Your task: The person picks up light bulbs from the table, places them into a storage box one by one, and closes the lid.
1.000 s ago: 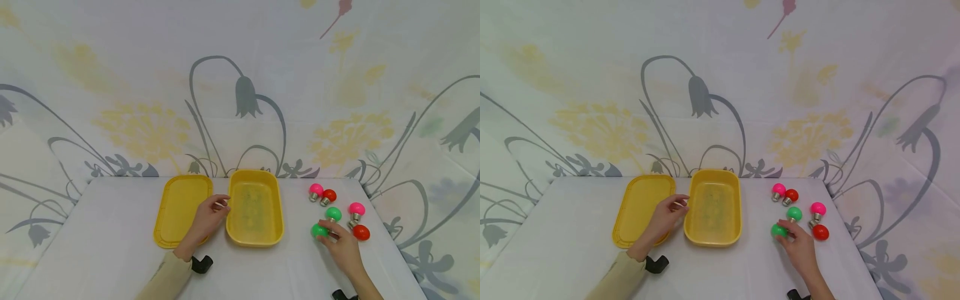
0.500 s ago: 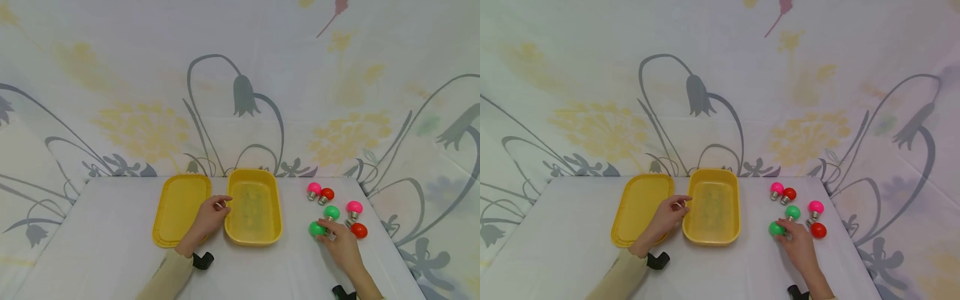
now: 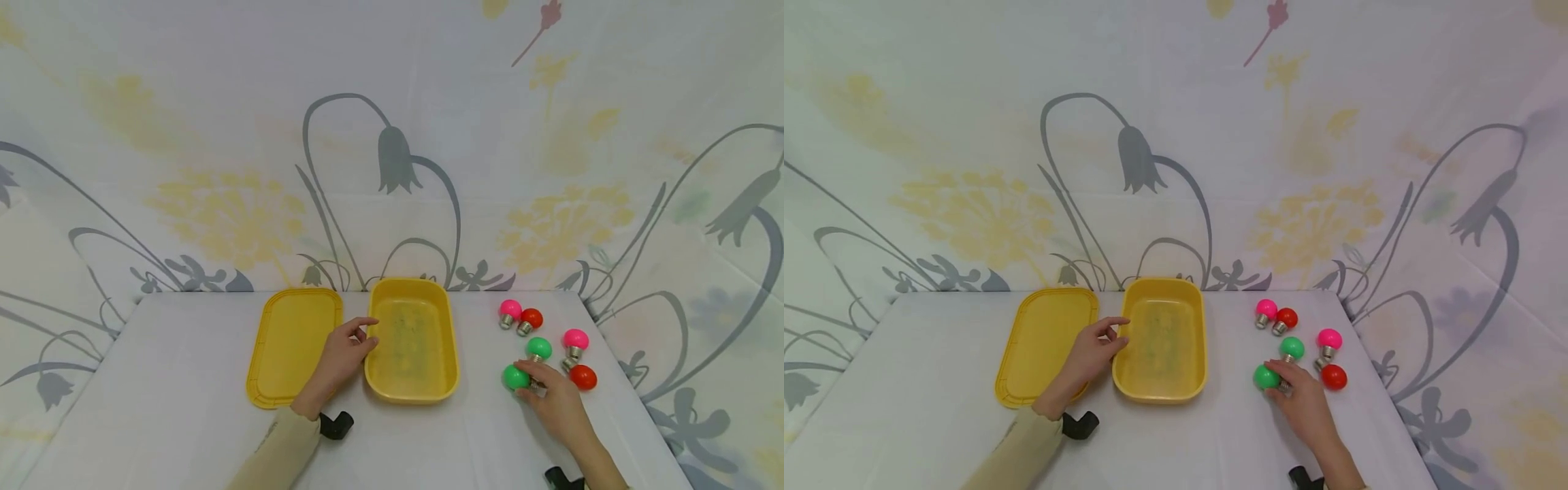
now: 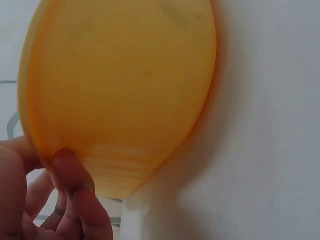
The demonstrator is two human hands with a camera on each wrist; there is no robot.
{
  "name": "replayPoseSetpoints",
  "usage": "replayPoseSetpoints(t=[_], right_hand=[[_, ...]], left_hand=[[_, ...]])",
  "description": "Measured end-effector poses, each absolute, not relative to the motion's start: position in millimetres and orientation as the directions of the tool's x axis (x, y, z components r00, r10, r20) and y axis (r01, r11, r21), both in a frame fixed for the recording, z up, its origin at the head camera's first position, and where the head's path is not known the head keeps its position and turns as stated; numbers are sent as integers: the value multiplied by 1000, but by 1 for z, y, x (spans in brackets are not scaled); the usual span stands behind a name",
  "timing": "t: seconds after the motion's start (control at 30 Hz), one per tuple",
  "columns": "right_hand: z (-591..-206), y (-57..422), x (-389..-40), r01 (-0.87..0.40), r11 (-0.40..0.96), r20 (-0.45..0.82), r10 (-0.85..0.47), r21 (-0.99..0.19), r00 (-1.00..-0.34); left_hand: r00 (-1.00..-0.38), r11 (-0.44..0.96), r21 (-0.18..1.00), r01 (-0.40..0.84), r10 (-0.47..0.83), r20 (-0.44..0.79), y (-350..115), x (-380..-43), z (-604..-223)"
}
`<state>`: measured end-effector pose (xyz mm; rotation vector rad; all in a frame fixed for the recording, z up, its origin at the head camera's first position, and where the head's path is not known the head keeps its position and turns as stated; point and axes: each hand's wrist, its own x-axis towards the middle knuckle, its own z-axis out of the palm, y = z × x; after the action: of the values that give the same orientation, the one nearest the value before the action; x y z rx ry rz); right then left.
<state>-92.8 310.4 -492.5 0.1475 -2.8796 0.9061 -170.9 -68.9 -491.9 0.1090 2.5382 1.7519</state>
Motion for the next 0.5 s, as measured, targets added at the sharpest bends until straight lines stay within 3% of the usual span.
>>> replayPoseSetpoints(t=[0.5], right_hand=[[-495,312,-92,-49,797,76,-4,-602,-997]], left_hand=[[-1000,349,937,25,-8,30,-57,-168,-499]])
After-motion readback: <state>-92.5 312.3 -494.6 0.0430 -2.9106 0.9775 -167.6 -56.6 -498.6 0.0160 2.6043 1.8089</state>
